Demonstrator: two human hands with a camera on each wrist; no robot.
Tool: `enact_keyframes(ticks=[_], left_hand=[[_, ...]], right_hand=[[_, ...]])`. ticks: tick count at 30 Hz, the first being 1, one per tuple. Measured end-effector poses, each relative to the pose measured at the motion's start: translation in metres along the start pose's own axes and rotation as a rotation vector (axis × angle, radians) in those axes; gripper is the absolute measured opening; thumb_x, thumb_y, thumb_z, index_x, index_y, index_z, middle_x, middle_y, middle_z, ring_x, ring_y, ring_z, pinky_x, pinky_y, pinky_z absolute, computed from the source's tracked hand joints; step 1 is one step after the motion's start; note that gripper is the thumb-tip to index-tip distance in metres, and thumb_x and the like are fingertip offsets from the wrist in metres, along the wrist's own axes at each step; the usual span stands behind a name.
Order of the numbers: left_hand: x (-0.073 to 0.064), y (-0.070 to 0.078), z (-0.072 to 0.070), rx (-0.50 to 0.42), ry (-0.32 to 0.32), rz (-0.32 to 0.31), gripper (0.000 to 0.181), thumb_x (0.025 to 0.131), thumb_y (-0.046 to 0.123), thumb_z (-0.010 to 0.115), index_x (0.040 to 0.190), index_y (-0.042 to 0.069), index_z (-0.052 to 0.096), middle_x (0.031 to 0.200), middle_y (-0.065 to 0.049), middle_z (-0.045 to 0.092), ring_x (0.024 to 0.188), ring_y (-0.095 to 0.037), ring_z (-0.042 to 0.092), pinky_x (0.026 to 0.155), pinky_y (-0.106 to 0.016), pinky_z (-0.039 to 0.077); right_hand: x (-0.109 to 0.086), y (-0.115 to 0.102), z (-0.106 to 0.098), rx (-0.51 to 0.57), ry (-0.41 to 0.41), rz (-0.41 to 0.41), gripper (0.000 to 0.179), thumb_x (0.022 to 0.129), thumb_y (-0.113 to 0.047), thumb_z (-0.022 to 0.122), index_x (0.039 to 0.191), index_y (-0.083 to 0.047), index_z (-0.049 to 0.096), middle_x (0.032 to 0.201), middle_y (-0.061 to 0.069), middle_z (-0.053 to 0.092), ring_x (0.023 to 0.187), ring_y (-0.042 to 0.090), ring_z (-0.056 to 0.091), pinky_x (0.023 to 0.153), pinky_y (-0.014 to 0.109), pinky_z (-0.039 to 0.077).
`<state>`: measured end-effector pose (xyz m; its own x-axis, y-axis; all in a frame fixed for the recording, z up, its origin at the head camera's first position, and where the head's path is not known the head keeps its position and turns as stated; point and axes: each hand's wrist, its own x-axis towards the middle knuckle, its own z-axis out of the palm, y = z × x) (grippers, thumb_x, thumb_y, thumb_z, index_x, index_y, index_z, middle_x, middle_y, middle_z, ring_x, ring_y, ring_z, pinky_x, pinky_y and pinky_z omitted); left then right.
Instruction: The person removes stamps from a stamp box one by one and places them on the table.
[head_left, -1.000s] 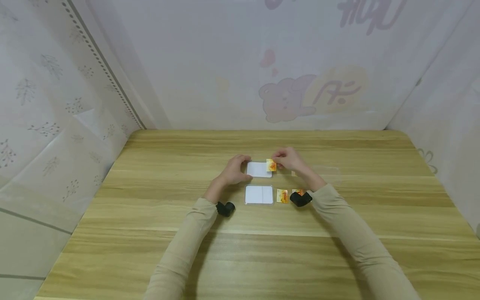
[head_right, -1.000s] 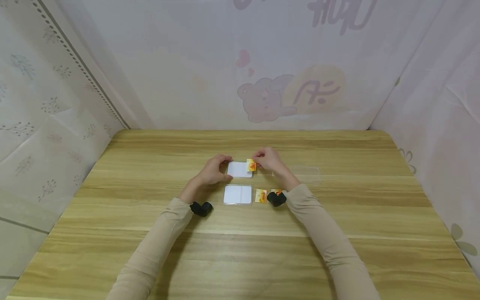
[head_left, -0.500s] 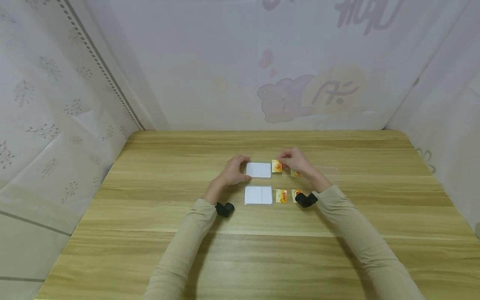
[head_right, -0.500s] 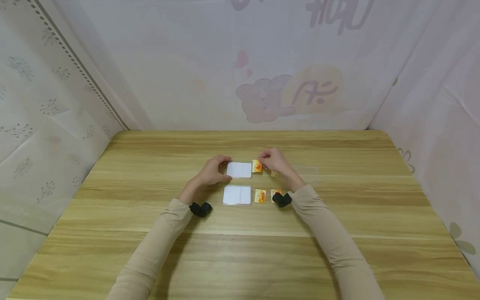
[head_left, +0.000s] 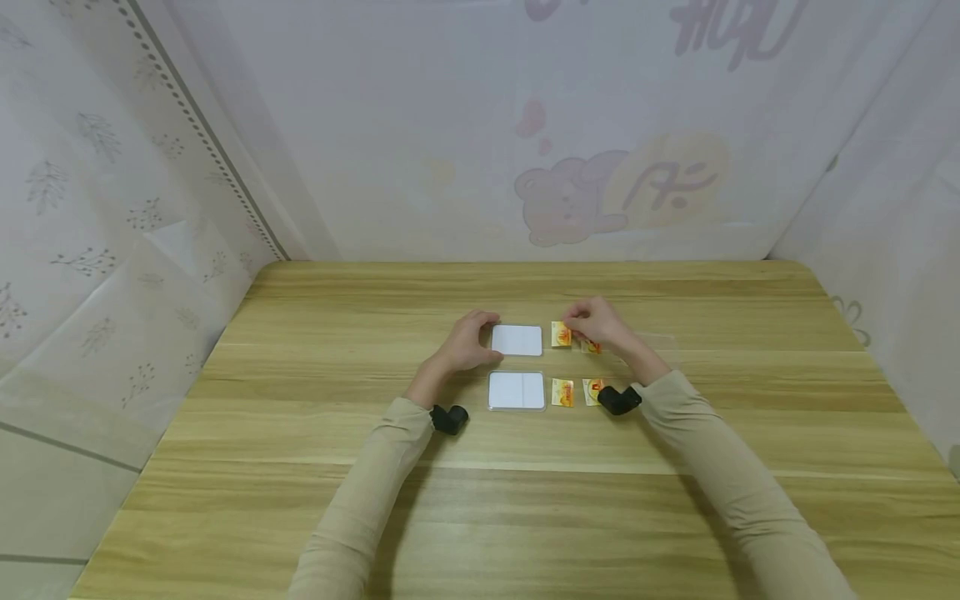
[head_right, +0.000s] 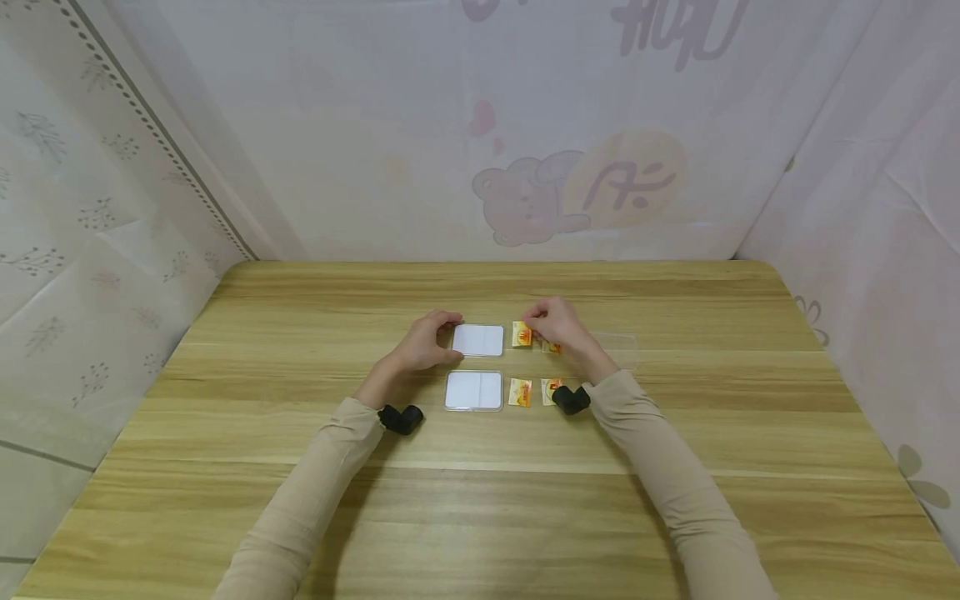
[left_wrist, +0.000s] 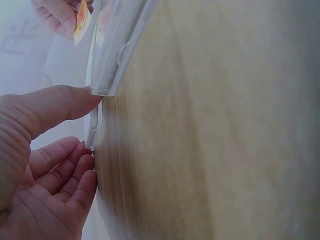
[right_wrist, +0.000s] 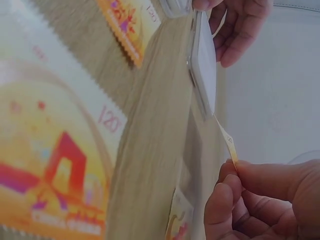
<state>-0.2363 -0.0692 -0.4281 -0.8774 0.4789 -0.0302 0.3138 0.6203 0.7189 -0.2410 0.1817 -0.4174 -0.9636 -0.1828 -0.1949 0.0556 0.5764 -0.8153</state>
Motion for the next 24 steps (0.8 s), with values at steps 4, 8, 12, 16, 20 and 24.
enact_keyframes(ticks=[4,8,12,16,20,24], left_hand=[[0.0002,-0.0005,0.0001,0.004,0.0,0.001,0.062,0.075,0.004,0.075,0.129,-0.008,0.048,0.128,-0.02,0.051,0.121,-0.031,0.045,0.105,-0.037,0.034],[0.0003,-0.0007,-0.0004,0.008,0.0,0.0,0.062,0.075,0.005,0.075,0.129,-0.008,0.048,0.128,-0.02,0.051,0.121,-0.03,0.046,0.105,-0.037,0.034],[0.0005,-0.0006,-0.0008,0.014,0.0,0.005,0.062,0.075,0.006,0.075,0.129,-0.008,0.049,0.128,-0.02,0.051,0.12,-0.031,0.046,0.105,-0.037,0.034],[0.0005,-0.0009,-0.0011,0.017,-0.001,0.008,0.061,0.075,0.006,0.075,0.129,-0.008,0.048,0.128,-0.02,0.051,0.12,-0.031,0.045,0.105,-0.038,0.034],[0.0005,-0.0015,-0.0011,0.013,-0.005,0.007,0.061,0.075,0.006,0.075,0.129,-0.007,0.048,0.129,-0.02,0.05,0.121,-0.031,0.045,0.105,-0.038,0.033],[0.0002,-0.0018,-0.0006,0.012,-0.003,0.008,0.061,0.075,0.006,0.074,0.129,-0.008,0.048,0.129,-0.021,0.05,0.121,-0.032,0.045,0.105,-0.038,0.033]], right_hand=[[-0.0005,0.0013,-0.0003,-0.005,-0.005,0.003,0.018,0.091,-0.004,0.056,0.098,0.01,0.064,0.065,0.007,0.057,0.051,0.011,0.045,0.043,0.02,0.036],[-0.0004,0.0021,0.0005,-0.045,0.005,-0.011,0.017,0.09,-0.004,0.057,0.096,0.01,0.064,0.064,0.007,0.057,0.05,0.01,0.046,0.043,0.02,0.036],[0.001,0.0037,0.0023,-0.11,0.028,-0.045,0.015,0.088,-0.004,0.059,0.092,0.009,0.065,0.067,0.008,0.06,0.051,0.009,0.047,0.045,0.021,0.039],[0.0024,0.004,0.0045,-0.189,0.058,-0.075,0.011,0.085,-0.003,0.062,0.086,0.007,0.066,0.072,0.011,0.063,0.053,0.01,0.047,0.047,0.021,0.04],[0.0026,0.0027,0.0064,-0.259,0.07,-0.091,0.008,0.083,-0.003,0.064,0.08,0.005,0.066,0.073,0.012,0.064,0.054,0.011,0.049,0.049,0.022,0.041],[0.0019,0.0008,0.0079,-0.295,0.078,-0.105,0.007,0.082,-0.001,0.065,0.078,0.004,0.065,0.073,0.012,0.064,0.057,0.014,0.052,0.053,0.025,0.045]])
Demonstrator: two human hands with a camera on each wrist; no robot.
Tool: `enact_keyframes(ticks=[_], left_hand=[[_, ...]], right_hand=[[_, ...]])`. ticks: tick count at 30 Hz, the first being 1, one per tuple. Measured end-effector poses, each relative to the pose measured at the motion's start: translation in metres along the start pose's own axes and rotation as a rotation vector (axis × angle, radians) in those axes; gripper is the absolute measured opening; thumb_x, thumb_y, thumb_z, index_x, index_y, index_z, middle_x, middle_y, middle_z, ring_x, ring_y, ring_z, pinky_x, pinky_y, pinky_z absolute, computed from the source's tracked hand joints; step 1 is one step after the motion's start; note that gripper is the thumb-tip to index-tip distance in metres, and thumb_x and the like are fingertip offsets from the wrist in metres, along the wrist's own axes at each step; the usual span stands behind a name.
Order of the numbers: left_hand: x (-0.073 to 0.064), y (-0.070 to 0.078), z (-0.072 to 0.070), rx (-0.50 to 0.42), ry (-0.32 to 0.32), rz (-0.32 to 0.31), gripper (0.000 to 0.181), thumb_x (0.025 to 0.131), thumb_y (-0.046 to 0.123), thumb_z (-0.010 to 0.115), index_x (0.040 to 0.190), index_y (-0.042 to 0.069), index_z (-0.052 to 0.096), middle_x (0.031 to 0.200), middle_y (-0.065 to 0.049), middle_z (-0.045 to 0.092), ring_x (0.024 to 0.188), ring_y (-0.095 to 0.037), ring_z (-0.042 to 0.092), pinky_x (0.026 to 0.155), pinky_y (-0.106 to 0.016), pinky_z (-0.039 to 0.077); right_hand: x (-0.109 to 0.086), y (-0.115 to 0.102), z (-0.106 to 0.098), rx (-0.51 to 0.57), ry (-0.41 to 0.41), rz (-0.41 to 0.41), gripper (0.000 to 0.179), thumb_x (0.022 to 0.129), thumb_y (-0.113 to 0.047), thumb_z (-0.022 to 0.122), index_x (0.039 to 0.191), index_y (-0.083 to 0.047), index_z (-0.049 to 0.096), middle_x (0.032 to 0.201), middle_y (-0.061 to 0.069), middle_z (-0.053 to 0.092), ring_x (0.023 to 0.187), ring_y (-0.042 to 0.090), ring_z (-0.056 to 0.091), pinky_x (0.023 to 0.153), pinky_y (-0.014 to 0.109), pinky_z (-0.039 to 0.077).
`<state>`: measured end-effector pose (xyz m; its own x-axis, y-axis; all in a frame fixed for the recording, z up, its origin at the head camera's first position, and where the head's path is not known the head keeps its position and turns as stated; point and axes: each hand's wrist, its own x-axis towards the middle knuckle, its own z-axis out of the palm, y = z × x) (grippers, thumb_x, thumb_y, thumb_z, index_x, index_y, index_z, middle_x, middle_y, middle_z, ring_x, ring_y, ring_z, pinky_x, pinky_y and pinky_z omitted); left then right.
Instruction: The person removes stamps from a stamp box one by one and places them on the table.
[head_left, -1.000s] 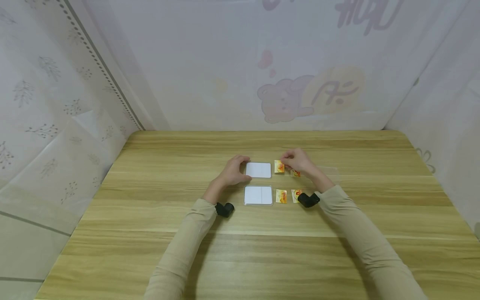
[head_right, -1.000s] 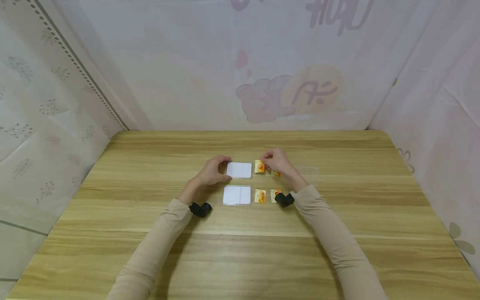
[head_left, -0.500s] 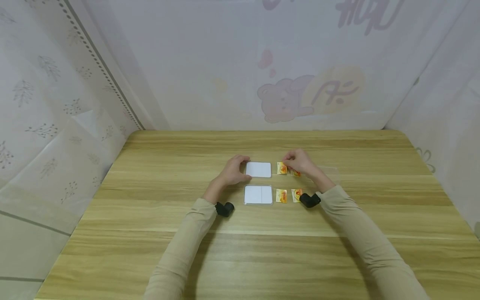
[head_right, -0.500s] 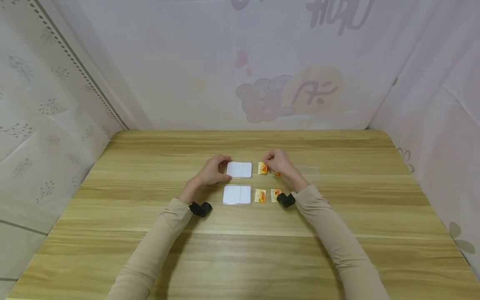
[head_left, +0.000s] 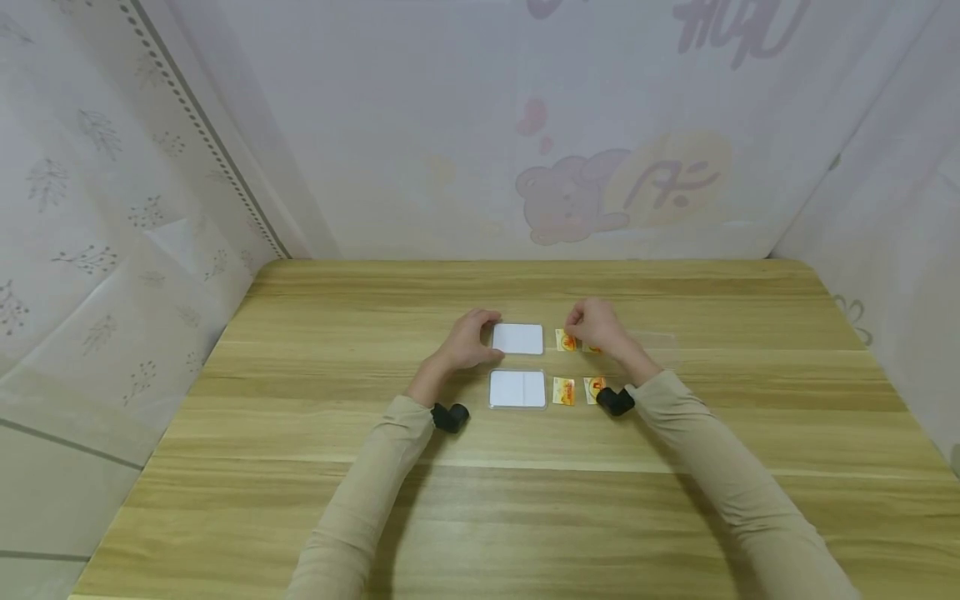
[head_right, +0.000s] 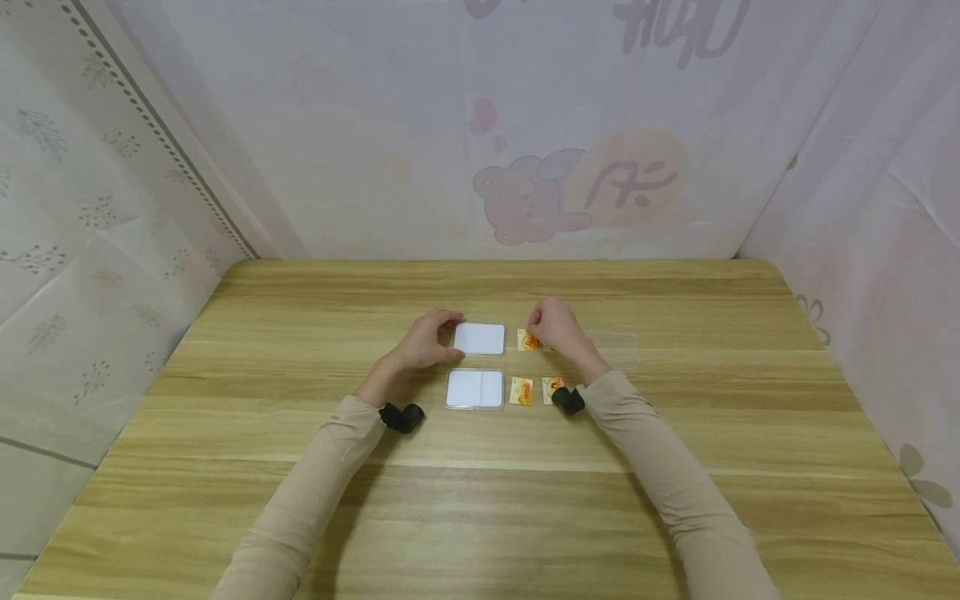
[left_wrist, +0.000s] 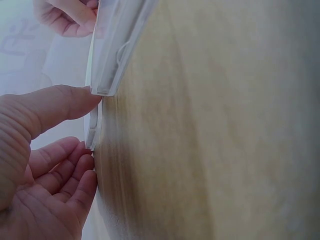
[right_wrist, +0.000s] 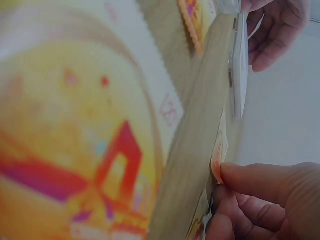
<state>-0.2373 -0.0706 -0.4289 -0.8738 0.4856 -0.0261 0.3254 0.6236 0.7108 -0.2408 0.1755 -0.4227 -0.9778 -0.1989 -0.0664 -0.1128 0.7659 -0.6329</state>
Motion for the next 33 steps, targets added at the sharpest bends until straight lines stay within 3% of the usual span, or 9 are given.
enact_keyframes(ticks=[7,15,21,27,33], left_hand=[[0.001,0.0,0.0,0.003,0.001,0.004,0.061,0.075,0.005,0.075,0.128,-0.008,0.049,0.128,-0.021,0.051,0.12,-0.032,0.045,0.104,-0.038,0.034],[0.0,0.0,0.001,0.006,0.002,0.029,0.061,0.075,0.01,0.075,0.127,-0.009,0.05,0.125,-0.021,0.052,0.118,-0.033,0.047,0.103,-0.039,0.035],[0.001,0.001,0.003,-0.022,0.058,0.043,0.053,0.079,0.012,0.073,0.124,-0.009,0.053,0.122,-0.021,0.054,0.117,-0.033,0.048,0.103,-0.041,0.036],[0.006,0.012,0.004,-0.011,0.09,0.044,0.05,0.082,0.015,0.072,0.124,-0.005,0.055,0.122,-0.018,0.057,0.112,-0.031,0.051,0.096,-0.04,0.041],[0.016,0.028,0.012,-0.07,0.062,0.082,0.05,0.082,0.013,0.072,0.125,-0.006,0.054,0.123,-0.019,0.055,0.112,-0.033,0.051,0.093,-0.04,0.044]], right_hand=[[0.0,-0.001,0.0,-0.024,0.013,-0.001,0.007,0.08,-0.001,0.066,0.076,0.003,0.063,0.072,0.012,0.063,0.059,0.016,0.052,0.055,0.025,0.044],[-0.003,0.001,-0.003,0.028,0.034,0.0,0.009,0.083,-0.005,0.065,0.082,0.004,0.063,0.077,0.013,0.061,0.069,0.022,0.055,0.061,0.028,0.046],[-0.014,0.004,-0.012,0.095,0.07,-0.053,0.012,0.085,-0.004,0.063,0.09,0.007,0.062,0.084,0.017,0.062,0.08,0.028,0.057,0.07,0.035,0.048],[-0.022,0.012,-0.021,0.141,0.091,-0.088,0.017,0.086,-0.002,0.061,0.095,0.012,0.06,0.088,0.022,0.062,0.083,0.032,0.058,0.075,0.037,0.048],[-0.032,0.021,-0.03,0.145,0.107,-0.107,0.021,0.086,-0.003,0.062,0.1,0.013,0.059,0.093,0.024,0.061,0.086,0.034,0.057,0.078,0.042,0.048]])
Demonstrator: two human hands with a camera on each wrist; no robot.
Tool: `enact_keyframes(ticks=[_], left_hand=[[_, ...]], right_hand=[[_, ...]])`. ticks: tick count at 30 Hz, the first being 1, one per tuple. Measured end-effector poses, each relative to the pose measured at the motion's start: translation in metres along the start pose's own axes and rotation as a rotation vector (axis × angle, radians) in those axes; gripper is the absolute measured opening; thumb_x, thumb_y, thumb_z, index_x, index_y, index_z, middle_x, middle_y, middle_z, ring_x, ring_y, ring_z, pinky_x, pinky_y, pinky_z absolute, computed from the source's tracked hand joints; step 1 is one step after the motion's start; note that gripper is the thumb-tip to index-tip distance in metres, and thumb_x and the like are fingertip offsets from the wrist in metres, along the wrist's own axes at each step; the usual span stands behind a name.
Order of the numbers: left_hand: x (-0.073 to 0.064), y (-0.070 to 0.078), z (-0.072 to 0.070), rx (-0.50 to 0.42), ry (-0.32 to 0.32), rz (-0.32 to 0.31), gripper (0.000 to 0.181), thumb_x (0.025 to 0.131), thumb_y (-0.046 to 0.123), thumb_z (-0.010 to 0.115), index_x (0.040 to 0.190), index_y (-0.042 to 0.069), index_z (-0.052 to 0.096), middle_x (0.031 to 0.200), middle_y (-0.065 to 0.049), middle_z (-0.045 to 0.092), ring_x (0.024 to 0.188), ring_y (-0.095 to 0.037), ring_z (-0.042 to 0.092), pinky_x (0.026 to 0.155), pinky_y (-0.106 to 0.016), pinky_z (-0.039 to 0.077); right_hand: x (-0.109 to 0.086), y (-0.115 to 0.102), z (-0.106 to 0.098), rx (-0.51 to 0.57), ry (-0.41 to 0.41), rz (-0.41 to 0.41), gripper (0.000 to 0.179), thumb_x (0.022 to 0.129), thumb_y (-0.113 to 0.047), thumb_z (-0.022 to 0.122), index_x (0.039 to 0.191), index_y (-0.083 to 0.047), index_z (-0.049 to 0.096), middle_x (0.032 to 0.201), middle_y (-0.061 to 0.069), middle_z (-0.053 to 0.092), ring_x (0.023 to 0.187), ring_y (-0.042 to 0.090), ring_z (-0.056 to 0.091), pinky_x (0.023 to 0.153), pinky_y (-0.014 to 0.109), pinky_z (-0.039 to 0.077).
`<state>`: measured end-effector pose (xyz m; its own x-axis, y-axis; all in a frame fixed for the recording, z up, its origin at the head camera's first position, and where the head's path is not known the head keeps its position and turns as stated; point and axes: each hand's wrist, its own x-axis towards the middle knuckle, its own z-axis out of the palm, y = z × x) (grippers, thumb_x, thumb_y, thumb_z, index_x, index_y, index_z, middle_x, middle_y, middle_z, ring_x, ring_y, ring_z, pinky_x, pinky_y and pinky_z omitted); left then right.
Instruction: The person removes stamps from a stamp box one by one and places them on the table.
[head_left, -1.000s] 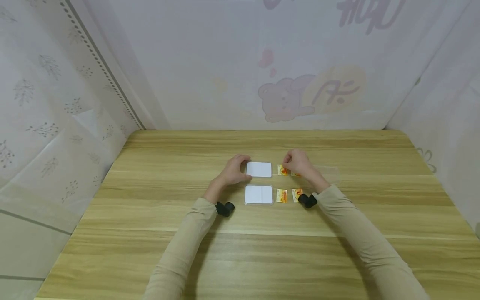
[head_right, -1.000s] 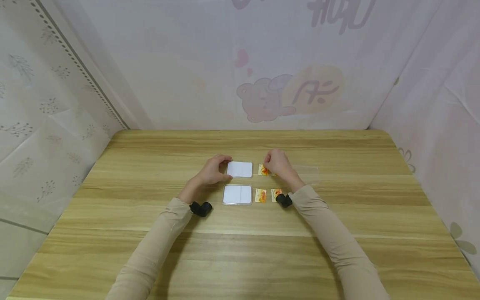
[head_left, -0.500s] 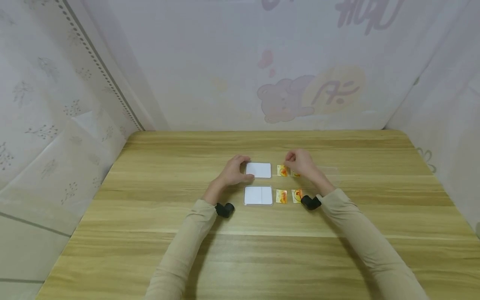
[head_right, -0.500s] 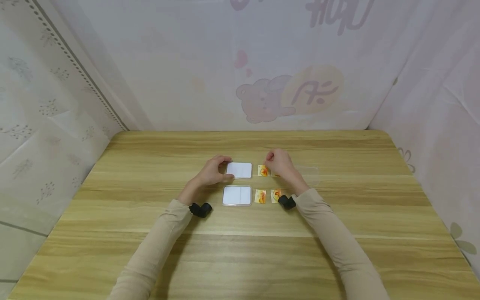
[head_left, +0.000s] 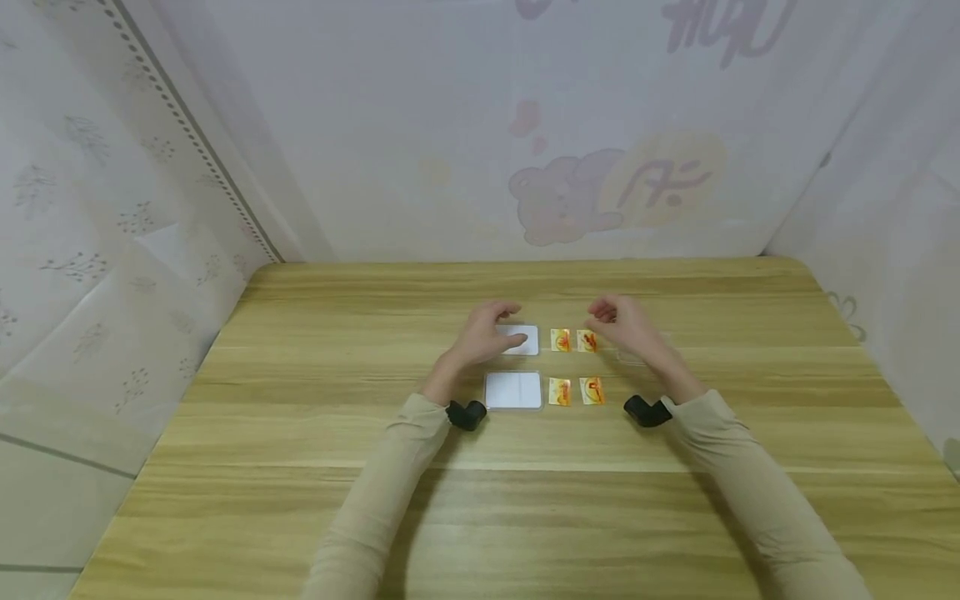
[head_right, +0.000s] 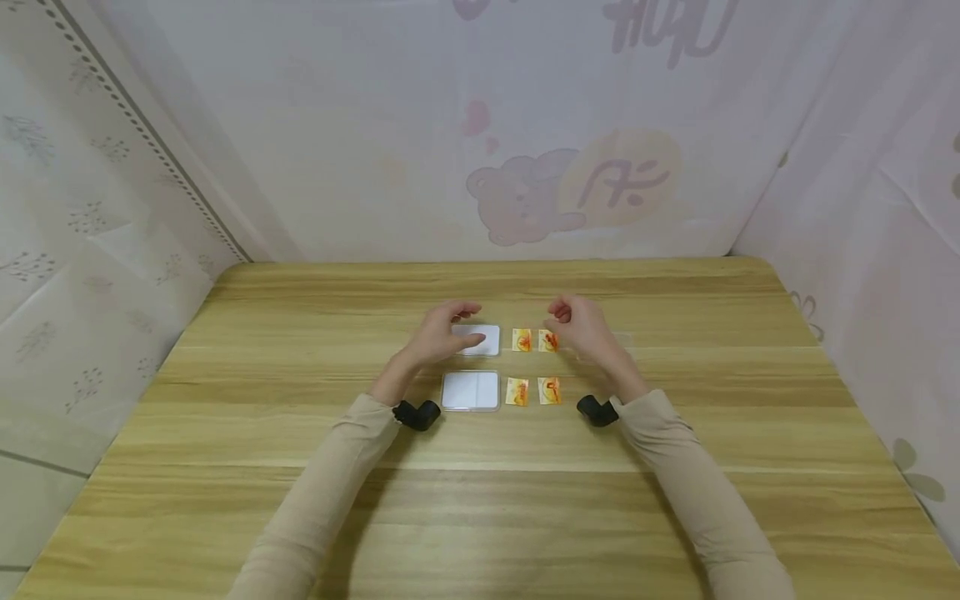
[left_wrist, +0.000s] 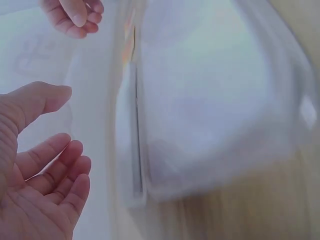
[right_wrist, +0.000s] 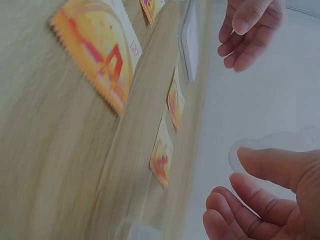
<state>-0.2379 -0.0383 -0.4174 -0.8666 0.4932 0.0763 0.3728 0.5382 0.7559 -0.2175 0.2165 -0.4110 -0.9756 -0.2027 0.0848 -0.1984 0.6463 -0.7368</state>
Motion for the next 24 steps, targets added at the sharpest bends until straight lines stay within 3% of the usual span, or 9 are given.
enact_keyframes(ticks=[17,24], left_hand=[[0.028,0.039,0.038,-0.06,-0.106,0.087,0.052,0.082,0.01,0.071,0.127,-0.007,0.051,0.125,-0.019,0.055,0.113,-0.03,0.049,0.097,-0.035,0.04],[0.038,0.053,0.058,-0.058,-0.171,0.073,0.052,0.082,0.01,0.071,0.127,-0.006,0.051,0.126,-0.017,0.054,0.116,-0.028,0.048,0.096,-0.031,0.041]], right_hand=[[-0.032,0.017,-0.036,-0.002,0.009,0.054,0.032,0.088,-0.007,0.063,0.112,0.013,0.054,0.109,0.03,0.057,0.098,0.038,0.054,0.088,0.05,0.045],[-0.043,0.026,-0.047,-0.008,-0.023,0.084,0.038,0.088,-0.006,0.062,0.119,0.013,0.05,0.116,0.031,0.053,0.106,0.041,0.05,0.094,0.052,0.04]])
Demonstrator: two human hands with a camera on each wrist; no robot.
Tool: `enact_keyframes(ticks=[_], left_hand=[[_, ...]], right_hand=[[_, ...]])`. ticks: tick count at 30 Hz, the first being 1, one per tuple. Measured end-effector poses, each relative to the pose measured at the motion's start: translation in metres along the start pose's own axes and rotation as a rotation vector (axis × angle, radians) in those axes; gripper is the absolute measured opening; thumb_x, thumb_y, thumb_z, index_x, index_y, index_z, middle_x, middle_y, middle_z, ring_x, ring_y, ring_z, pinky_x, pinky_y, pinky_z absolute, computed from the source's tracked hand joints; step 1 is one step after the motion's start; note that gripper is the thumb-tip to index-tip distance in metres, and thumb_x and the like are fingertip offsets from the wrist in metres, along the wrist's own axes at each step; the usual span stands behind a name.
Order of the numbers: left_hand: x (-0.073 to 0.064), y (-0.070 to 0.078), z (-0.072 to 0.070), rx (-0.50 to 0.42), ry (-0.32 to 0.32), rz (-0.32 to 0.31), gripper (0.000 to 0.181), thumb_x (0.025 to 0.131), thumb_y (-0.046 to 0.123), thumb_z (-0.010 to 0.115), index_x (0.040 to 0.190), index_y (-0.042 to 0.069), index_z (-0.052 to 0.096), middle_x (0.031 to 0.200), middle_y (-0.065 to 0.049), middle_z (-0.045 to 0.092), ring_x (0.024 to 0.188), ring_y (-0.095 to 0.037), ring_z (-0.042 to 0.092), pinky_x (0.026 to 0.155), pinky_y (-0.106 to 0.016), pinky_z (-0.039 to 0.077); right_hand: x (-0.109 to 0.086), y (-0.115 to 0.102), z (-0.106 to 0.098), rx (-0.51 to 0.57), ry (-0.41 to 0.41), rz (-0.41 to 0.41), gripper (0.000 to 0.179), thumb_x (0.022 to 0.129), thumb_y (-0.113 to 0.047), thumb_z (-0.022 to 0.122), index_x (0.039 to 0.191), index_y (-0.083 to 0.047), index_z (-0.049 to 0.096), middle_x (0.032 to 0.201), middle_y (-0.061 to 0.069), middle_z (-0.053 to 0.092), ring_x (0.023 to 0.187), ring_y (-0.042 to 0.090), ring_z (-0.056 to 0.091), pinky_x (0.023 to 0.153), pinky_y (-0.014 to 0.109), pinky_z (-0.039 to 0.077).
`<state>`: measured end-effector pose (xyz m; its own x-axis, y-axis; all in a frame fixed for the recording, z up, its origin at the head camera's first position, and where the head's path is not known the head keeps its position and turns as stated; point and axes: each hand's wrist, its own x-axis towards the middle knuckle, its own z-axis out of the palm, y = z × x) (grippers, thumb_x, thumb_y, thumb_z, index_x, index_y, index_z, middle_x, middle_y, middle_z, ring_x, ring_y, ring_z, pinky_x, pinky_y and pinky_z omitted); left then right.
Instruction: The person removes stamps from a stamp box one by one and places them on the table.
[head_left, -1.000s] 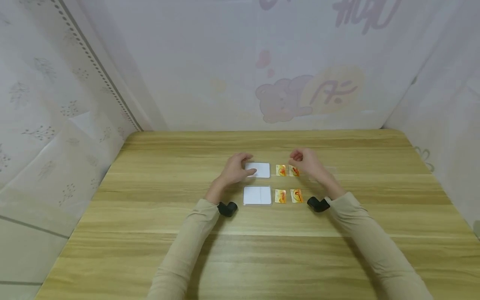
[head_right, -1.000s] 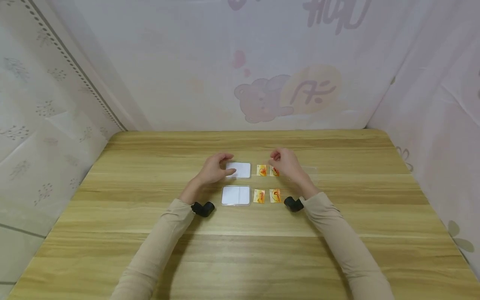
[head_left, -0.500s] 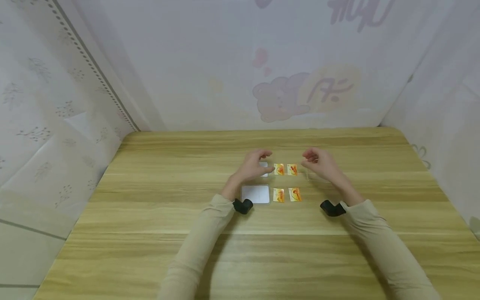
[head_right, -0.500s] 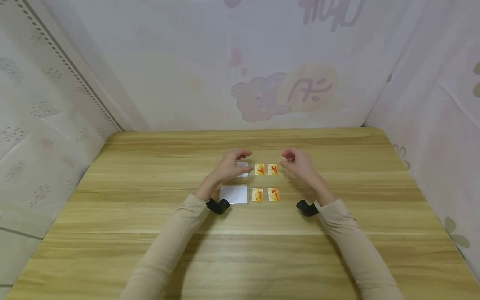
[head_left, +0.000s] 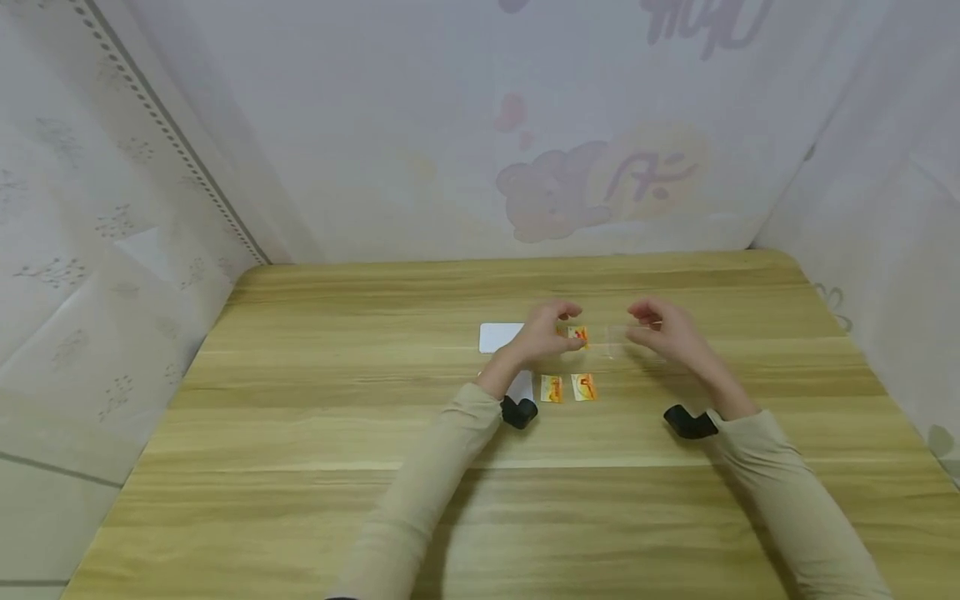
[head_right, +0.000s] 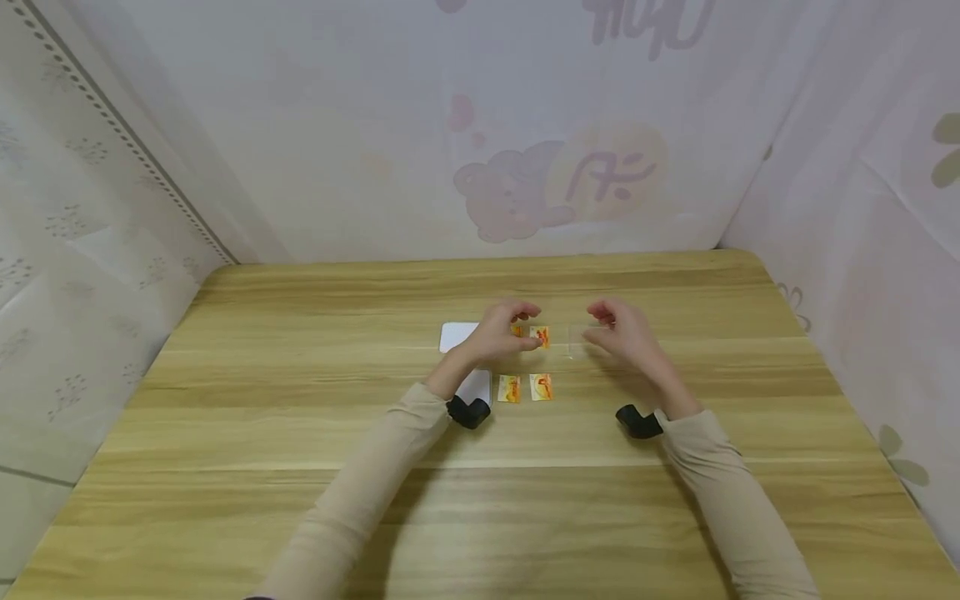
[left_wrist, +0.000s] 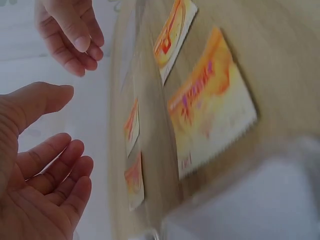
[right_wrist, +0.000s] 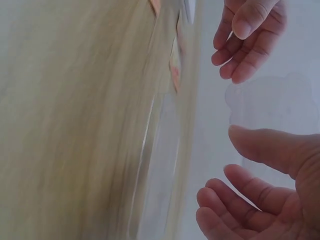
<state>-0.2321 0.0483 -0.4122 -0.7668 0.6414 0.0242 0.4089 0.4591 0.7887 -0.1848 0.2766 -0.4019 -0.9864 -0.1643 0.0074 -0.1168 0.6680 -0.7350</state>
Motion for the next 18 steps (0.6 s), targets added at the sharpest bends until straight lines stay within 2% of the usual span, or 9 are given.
enact_keyframes(ticks=[7,14,18], left_hand=[[0.012,0.012,0.018,0.076,-0.04,-0.035,0.053,0.082,0.013,0.072,0.128,-0.003,0.053,0.127,-0.013,0.053,0.114,-0.024,0.05,0.093,-0.024,0.042],[0.025,0.023,0.034,0.216,-0.087,-0.041,0.056,0.083,0.019,0.071,0.132,0.0,0.05,0.135,-0.012,0.049,0.125,-0.022,0.042,0.103,-0.023,0.033],[0.032,0.027,0.043,0.287,-0.094,-0.058,0.058,0.082,0.021,0.071,0.132,0.002,0.05,0.136,-0.011,0.047,0.126,-0.021,0.04,0.104,-0.023,0.033]], right_hand=[[-0.006,0.01,-0.006,-0.065,-0.04,-0.029,0.047,0.083,-0.003,0.067,0.121,0.017,0.048,0.12,0.035,0.051,0.111,0.047,0.046,0.095,0.056,0.038],[-0.011,0.019,-0.01,-0.177,-0.077,0.005,0.054,0.081,-0.005,0.07,0.124,0.017,0.047,0.118,0.035,0.05,0.109,0.047,0.046,0.093,0.057,0.038],[-0.012,0.021,-0.011,-0.217,-0.091,0.02,0.058,0.08,-0.008,0.072,0.125,0.017,0.046,0.117,0.035,0.049,0.108,0.047,0.046,0.091,0.057,0.039]])
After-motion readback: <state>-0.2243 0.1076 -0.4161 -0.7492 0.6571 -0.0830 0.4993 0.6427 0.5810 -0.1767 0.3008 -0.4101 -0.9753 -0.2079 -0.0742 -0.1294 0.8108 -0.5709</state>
